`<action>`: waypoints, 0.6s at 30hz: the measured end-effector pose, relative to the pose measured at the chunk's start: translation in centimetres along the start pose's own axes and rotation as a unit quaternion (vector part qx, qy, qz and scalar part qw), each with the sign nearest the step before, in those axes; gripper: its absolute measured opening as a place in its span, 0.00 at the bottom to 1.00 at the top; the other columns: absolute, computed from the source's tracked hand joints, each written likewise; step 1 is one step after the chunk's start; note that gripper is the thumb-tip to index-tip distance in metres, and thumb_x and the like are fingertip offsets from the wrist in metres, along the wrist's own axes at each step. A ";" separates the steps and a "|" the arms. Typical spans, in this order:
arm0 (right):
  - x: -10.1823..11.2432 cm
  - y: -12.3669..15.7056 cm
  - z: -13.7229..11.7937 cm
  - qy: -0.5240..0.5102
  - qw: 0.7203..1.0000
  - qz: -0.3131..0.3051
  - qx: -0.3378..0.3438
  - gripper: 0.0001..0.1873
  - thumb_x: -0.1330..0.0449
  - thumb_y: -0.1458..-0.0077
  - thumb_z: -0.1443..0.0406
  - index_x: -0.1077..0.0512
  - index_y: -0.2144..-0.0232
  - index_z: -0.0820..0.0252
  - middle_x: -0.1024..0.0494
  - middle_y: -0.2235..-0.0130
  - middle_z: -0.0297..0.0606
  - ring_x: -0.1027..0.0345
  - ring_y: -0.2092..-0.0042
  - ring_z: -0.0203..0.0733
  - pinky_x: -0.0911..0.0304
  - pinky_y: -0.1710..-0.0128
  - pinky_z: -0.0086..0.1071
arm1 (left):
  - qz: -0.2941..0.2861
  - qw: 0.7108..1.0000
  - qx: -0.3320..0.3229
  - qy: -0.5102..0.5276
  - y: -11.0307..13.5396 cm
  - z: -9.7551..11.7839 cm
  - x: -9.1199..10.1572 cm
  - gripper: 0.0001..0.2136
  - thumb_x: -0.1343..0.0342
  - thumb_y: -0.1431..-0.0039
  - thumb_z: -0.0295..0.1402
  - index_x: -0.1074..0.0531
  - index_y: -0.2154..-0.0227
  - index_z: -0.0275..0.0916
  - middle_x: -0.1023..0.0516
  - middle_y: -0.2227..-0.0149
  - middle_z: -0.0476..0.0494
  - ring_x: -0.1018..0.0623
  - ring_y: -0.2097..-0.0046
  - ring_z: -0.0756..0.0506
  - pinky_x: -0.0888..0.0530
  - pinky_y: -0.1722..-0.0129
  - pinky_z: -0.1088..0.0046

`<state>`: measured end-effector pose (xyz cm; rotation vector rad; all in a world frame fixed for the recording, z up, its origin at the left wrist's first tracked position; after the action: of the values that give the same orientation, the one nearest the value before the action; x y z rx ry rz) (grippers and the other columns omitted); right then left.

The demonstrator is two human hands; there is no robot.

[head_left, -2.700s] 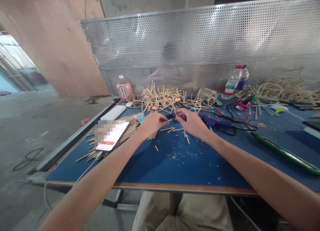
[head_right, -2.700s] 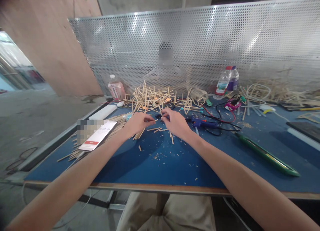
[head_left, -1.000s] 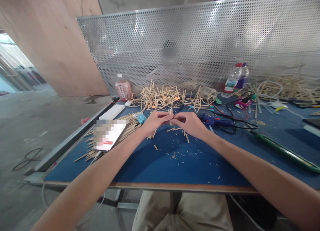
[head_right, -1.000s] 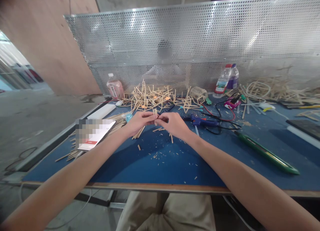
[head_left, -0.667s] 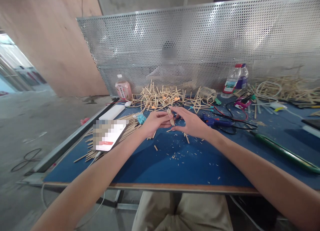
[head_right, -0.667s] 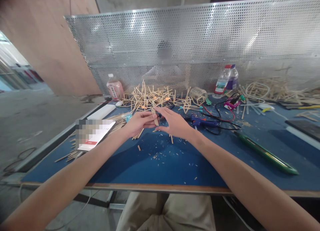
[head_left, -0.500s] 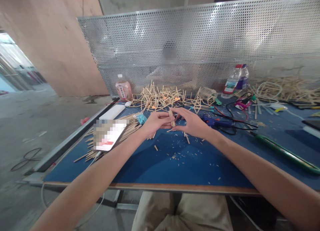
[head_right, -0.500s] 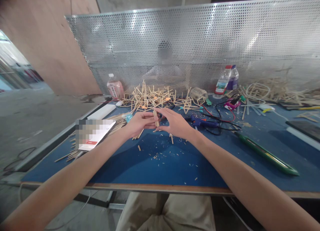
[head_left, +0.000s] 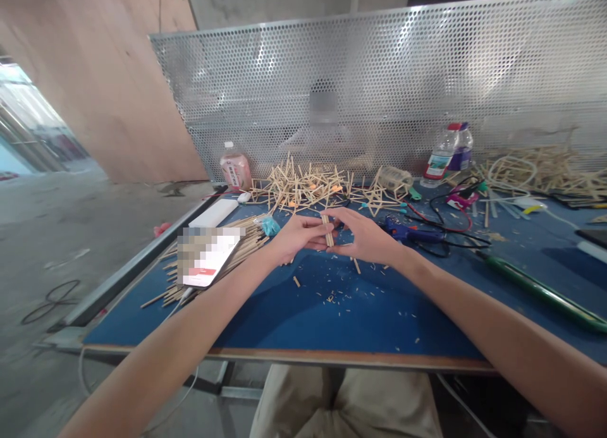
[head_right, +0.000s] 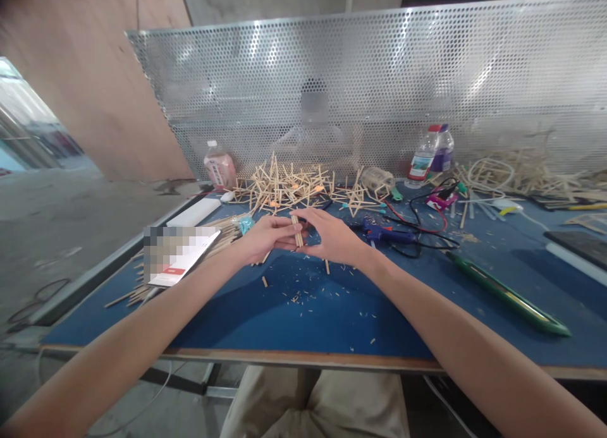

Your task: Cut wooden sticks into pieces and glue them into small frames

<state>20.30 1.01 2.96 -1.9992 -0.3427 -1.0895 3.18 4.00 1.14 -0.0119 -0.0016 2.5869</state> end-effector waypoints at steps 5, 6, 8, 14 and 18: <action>0.0 0.0 0.3 -0.006 1.000 -0.023 -0.003 0.40 0.35 0.47 0.54 0.43 0.35 0.45 0.34 0.37 0.40 0.40 0.37 0.52 0.40 0.40 0.48 | -0.001 1.000 -0.015 0.001 0.0 0.1 -0.2 0.19 0.33 0.47 0.42 0.20 0.56 0.36 0.17 0.58 0.35 0.17 0.63 0.43 0.21 0.57 0.62; 0.0 0.0 0.4 0.001 1.000 -0.026 -0.010 0.42 0.34 0.48 0.53 0.45 0.34 0.45 0.35 0.36 0.40 0.41 0.37 0.53 0.40 0.39 0.48 | 0.001 1.000 -0.017 0.003 0.0 0.1 -0.2 0.19 0.33 0.47 0.42 0.20 0.56 0.36 0.17 0.58 0.35 0.17 0.63 0.43 0.21 0.57 0.62; -0.1 0.1 0.7 0.017 0.999 -0.028 -0.025 0.47 0.34 0.49 0.51 0.48 0.32 0.46 0.37 0.35 0.42 0.41 0.36 0.54 0.41 0.39 0.50 | 0.015 1.000 -0.024 0.006 -0.1 0.1 0.0 0.18 0.33 0.47 0.42 0.20 0.58 0.36 0.17 0.58 0.35 0.17 0.62 0.43 0.21 0.57 0.61; -0.8 0.4 1.7 0.048 0.996 -0.052 -0.047 0.34 0.39 0.43 0.51 0.39 0.38 0.51 0.33 0.39 0.45 0.38 0.40 0.55 0.41 0.41 0.50 | 0.088 0.995 -0.048 -0.022 -0.2 0.6 1.2 0.13 0.35 0.46 0.40 0.21 0.61 0.37 0.18 0.57 0.38 0.18 0.58 0.42 0.21 0.58 0.63; -1.7 0.3 1.9 0.092 0.991 -0.099 -0.027 0.15 0.40 0.41 0.56 0.25 0.52 0.50 0.28 0.44 0.41 0.39 0.43 0.55 0.44 0.43 0.52 | 0.112 0.992 -0.049 -0.043 0.0 0.9 1.4 0.14 0.35 0.46 0.41 0.21 0.60 0.36 0.18 0.56 0.38 0.19 0.59 0.43 0.20 0.62 0.66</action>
<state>20.56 2.48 0.89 -1.9238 -0.4247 -1.4090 2.00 4.68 1.99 0.0672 -0.1691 2.8079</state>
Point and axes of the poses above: each hand's wrist, its own y-axis away from the middle knuckle, its own x-axis out of the back of the hand, z = x × y, the point moved 3 cm from there along -y, towards the middle knuckle
